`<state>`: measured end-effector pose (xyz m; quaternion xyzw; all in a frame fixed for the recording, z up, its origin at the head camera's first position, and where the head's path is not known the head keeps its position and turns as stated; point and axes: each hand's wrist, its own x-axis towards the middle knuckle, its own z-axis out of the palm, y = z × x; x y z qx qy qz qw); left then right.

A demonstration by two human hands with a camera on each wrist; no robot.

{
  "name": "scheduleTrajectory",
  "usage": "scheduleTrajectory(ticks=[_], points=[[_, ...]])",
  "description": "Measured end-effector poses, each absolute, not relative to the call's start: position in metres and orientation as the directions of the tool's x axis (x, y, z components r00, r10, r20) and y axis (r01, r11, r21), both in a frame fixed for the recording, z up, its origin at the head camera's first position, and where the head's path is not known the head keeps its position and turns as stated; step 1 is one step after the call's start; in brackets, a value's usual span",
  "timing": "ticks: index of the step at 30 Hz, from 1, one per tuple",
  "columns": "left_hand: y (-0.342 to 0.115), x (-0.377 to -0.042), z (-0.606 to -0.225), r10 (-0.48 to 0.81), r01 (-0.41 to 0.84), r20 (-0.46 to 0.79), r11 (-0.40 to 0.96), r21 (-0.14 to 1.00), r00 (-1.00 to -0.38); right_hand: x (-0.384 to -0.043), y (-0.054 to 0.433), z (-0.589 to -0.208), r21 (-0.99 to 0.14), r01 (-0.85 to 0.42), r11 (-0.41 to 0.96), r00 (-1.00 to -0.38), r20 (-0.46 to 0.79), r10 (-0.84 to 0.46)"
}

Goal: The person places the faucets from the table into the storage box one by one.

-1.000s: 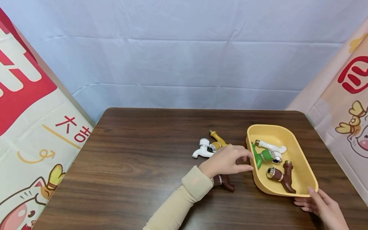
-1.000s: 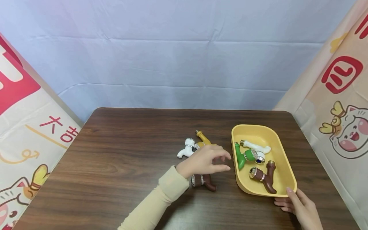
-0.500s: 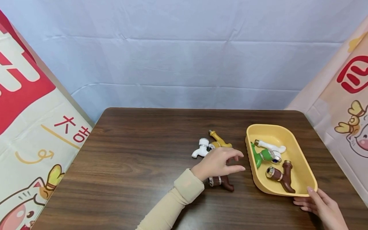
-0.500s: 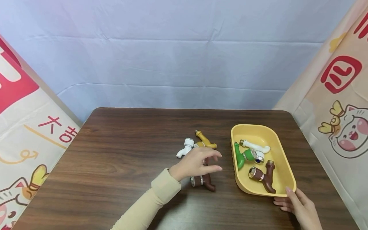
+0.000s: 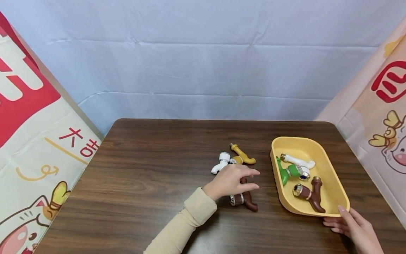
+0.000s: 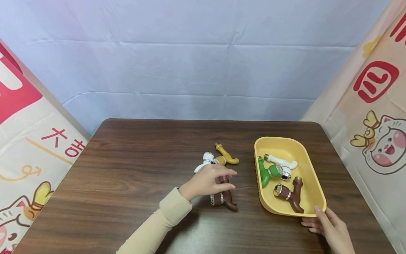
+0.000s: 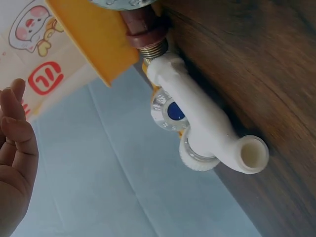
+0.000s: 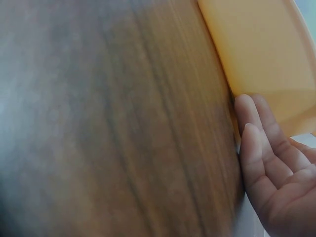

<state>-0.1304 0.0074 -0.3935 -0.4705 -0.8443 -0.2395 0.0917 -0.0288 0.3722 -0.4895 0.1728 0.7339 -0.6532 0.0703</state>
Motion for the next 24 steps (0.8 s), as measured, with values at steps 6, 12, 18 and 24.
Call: scheduleTrajectory(ticks=[6, 12, 18, 24], points=[[0.001, -0.130, -0.398, 0.756, 0.838, 0.366, 0.456, 0.298, -0.542, -0.030, 0.372, -0.488, -0.929, 0.360, 0.086, -0.924, -0.342, 0.171], [-0.004, -0.129, -0.403, 0.762, 0.832, 0.337, 0.487, 0.266, -0.553, -0.029, 0.372, -0.488, -0.927, 0.363, 0.091, -0.923, -0.344, 0.172], [-0.010, -0.128, -0.407, 0.774, 0.821, 0.279, 0.516, 0.244, -0.569, -0.029, 0.372, -0.488, -0.934, 0.346, 0.087, -0.930, -0.330, 0.164], [-0.013, -0.128, -0.412, 0.786, 0.828, 0.268, 0.495, 0.264, -0.556, -0.029, 0.372, -0.490, -0.936, 0.345, 0.076, -0.930, -0.329, 0.164]])
